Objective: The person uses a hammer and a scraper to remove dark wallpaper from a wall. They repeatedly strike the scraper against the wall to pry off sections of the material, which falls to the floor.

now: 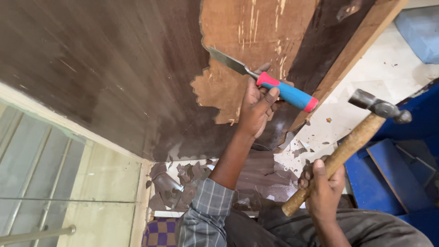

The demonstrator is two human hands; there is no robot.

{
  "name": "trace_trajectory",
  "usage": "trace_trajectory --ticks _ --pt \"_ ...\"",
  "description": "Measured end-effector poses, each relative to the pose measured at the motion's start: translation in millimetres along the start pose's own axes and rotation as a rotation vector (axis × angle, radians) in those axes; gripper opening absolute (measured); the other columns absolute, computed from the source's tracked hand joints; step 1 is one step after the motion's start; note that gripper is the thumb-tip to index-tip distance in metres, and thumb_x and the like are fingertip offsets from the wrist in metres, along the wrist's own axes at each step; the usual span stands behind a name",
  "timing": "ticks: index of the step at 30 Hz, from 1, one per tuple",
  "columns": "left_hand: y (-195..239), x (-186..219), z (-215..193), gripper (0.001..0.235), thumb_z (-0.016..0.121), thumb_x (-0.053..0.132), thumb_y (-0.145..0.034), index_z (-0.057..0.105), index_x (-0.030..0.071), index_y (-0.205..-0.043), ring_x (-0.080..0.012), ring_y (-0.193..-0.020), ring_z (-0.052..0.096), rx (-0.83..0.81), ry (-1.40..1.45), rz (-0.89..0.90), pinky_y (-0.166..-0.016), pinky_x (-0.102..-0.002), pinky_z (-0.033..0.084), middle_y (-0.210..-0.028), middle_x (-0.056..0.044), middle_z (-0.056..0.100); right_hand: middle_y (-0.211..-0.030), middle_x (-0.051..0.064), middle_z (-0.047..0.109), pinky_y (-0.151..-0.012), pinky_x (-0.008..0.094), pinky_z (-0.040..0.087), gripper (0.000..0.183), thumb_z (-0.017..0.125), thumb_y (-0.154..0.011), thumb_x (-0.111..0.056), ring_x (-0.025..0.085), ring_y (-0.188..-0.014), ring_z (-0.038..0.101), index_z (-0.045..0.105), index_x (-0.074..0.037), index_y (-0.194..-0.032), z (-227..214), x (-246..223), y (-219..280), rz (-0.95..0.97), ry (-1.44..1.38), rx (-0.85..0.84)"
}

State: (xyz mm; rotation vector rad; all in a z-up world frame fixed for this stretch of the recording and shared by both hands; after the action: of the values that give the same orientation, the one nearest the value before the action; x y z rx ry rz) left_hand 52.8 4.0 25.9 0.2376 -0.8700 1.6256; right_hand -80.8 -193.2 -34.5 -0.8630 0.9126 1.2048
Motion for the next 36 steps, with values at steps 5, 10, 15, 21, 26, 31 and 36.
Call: trace_trajectory --ticks 5,10,15,21,26,31,36 --pt "1.6 4.2 3.9 0.074 0.063 0.016 -0.107 0.019 0.006 -0.165 -0.0238 -0.111 0.068 -0.016 -0.03 -0.017 -0.09 -0.037 0.06 -0.128 -0.026 0.064 -0.079 0.008 0.052 -0.051 0.028 0.046 0.011 0.052 -0.106 -0.014 0.014 -0.056 0.05 0.046 -0.005 -0.109 9.2 -6.5 10.1 0.013 -0.01 -0.04" --pt "0.0 7.6 15.6 0.072 0.062 0.017 -0.107 0.019 0.007 -0.164 -0.0275 -0.11 0.068 -0.01 0.026 -0.015 -0.089 -0.041 0.061 -0.128 -0.025 0.063 -0.079 0.009 0.052 -0.051 0.029 0.046 0.013 0.051 -0.105 -0.013 0.015 -0.055 0.051 0.047 -0.004 -0.114 11.8 -15.9 17.1 -0.002 -0.025 -0.025" --pt "-3.9 11.8 21.8 0.07 0.061 0.017 -0.107 0.02 0.008 -0.164 -0.0289 -0.116 0.066 -0.008 0.104 0.019 -0.097 -0.046 0.06 -0.132 -0.023 0.06 -0.078 0.009 0.053 -0.05 0.03 0.046 0.015 0.049 -0.105 -0.015 0.015 -0.055 0.051 0.048 -0.005 -0.118 9.2 -29.1 21.2 -0.036 -0.013 -0.013" --pt "-3.1 15.5 22.9 0.07 0.061 0.017 -0.106 0.022 0.008 -0.163 -0.0301 -0.121 0.065 -0.015 0.168 0.029 -0.099 -0.049 0.057 -0.132 -0.02 0.06 -0.078 0.01 0.052 -0.049 0.03 0.045 0.014 0.049 -0.106 -0.015 0.016 -0.054 0.05 0.047 -0.004 -0.115 12.8 -40.1 21.5 -0.075 0.011 -0.072" --pt "-4.3 23.0 27.1 0.065 0.059 0.018 -0.108 0.025 0.009 -0.161 -0.0311 -0.12 0.064 -0.042 0.247 0.033 -0.101 -0.048 0.054 -0.133 -0.023 0.061 -0.077 0.01 0.052 -0.049 0.03 0.044 0.014 0.05 -0.106 -0.014 0.016 -0.055 0.049 0.047 -0.004 -0.114 23.8 -39.6 21.4 -0.068 0.049 -0.106" --pt "-21.6 26.7 34.4 0.046 0.056 0.014 -0.107 0.037 0.007 -0.149 -0.0304 -0.123 0.063 -0.003 0.343 0.076 -0.102 -0.049 0.054 -0.13 -0.021 0.062 -0.077 0.01 0.052 -0.051 0.03 0.045 0.012 0.048 -0.106 -0.013 0.016 -0.057 0.051 0.046 -0.003 -0.112 25.6 -52.2 25.3 -0.148 0.096 -0.143" --pt "-38.0 23.8 37.7 0.031 0.053 0.011 -0.105 0.045 0.006 -0.134 -0.032 -0.12 0.063 0.014 0.355 0.126 -0.101 -0.053 0.055 -0.125 -0.021 0.063 -0.08 0.01 0.052 -0.056 0.029 0.047 0.01 0.046 -0.107 -0.011 0.015 -0.062 0.052 0.044 -0.003 -0.113 32.0 -71.3 31.2 -0.331 0.15 -0.167"
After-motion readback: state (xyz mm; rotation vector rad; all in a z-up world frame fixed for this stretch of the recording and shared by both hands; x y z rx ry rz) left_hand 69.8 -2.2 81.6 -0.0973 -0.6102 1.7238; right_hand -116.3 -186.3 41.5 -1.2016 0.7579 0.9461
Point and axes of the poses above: each hand's wrist, its own y-axis away from the middle knuckle, its own z-axis out of the palm, x = y × z, the point moved 6 cm from there along -y, towards the middle knuckle
